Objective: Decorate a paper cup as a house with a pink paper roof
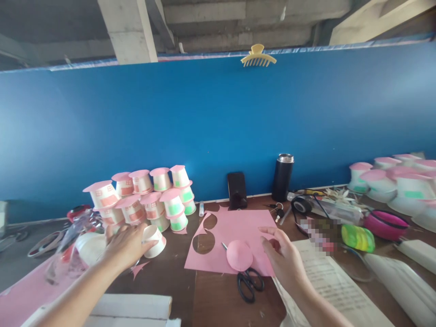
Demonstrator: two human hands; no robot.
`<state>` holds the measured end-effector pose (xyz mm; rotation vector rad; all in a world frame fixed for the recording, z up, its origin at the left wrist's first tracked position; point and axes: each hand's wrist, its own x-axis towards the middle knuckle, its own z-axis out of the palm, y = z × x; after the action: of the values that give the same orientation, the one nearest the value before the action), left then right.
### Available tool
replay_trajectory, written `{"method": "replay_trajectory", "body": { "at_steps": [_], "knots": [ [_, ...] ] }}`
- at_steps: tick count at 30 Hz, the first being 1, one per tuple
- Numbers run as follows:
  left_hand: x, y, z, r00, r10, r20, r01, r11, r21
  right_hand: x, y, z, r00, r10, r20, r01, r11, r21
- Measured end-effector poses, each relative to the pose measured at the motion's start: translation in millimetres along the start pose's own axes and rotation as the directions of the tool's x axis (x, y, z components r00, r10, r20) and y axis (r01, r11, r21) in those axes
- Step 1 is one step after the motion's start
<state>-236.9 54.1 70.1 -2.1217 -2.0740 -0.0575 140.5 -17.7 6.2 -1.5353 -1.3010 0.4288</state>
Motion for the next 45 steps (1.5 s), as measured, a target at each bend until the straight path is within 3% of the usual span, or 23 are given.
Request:
{"method": "replay_trajectory", "body": {
  "at_steps": [5, 8, 11, 14, 18, 22, 25, 27, 30, 34, 40, 45],
  "knots": [
    [2, 8, 8.3, 0.998, -0.041, -0.044, 0.042, 0.999, 0.022, -1, 2, 1, 0.999, -0.031, 0.041, 0.032, 0.999, -0.026],
    [-3, 17, 6.0, 0.984, 0.005, -0.179, -0.007, 1.000, -0.011, -2, 3, 3, 0.997, -0.052, 0.052, 0.055, 0.997, -0.058],
    [-18, 37, -6.7, 0.893, 0.148, -0.426, -0.182, 0.983, -0.039, -4, 3, 5, 0.996, -0.078, 0.053, 0.083, 0.992, -0.093],
    [-37, 67, -17.3, 0.810, 0.171, -0.561, -0.338, 0.918, -0.207, -4, 4, 4, 0.993, -0.111, 0.031, 0.114, 0.984, -0.140],
    [-55, 108, -6.3, 0.841, 0.163, -0.516, -0.406, 0.821, -0.402, 12, 9, -13, 0.987, -0.151, -0.052, 0.135, 0.961, -0.243],
    [-59, 134, 26.5, 0.804, 0.140, -0.578, -0.462, 0.759, -0.458, 37, 20, -49, 0.968, -0.105, -0.226, -0.007, 0.895, -0.447],
    [-60, 137, 52.2, 0.787, 0.151, -0.598, -0.481, 0.757, -0.442, 51, 34, -75, 0.950, 0.029, -0.310, -0.214, 0.783, -0.585],
    [-61, 135, 64.5, 0.774, 0.171, -0.609, -0.490, 0.771, -0.406, 55, 45, -86, 0.941, 0.152, -0.303, -0.319, 0.700, -0.639],
    [-62, 131, 72.0, 0.770, 0.175, -0.614, -0.502, 0.760, -0.412, 57, 59, -92, 0.921, 0.285, -0.264, -0.387, 0.614, -0.688],
    [-62, 132, 68.4, 0.790, 0.175, -0.587, -0.502, 0.735, -0.456, 58, 65, -92, 0.904, 0.349, -0.248, -0.413, 0.562, -0.717],
    [-62, 131, 63.9, 0.826, 0.140, -0.546, -0.471, 0.705, -0.531, 57, 56, -94, 0.918, 0.284, -0.276, -0.394, 0.576, -0.716],
    [-62, 129, 60.4, 0.867, 0.163, -0.470, -0.431, 0.718, -0.546, 53, 36, -91, 0.951, 0.114, -0.288, -0.273, 0.747, -0.606]
  ]
}}
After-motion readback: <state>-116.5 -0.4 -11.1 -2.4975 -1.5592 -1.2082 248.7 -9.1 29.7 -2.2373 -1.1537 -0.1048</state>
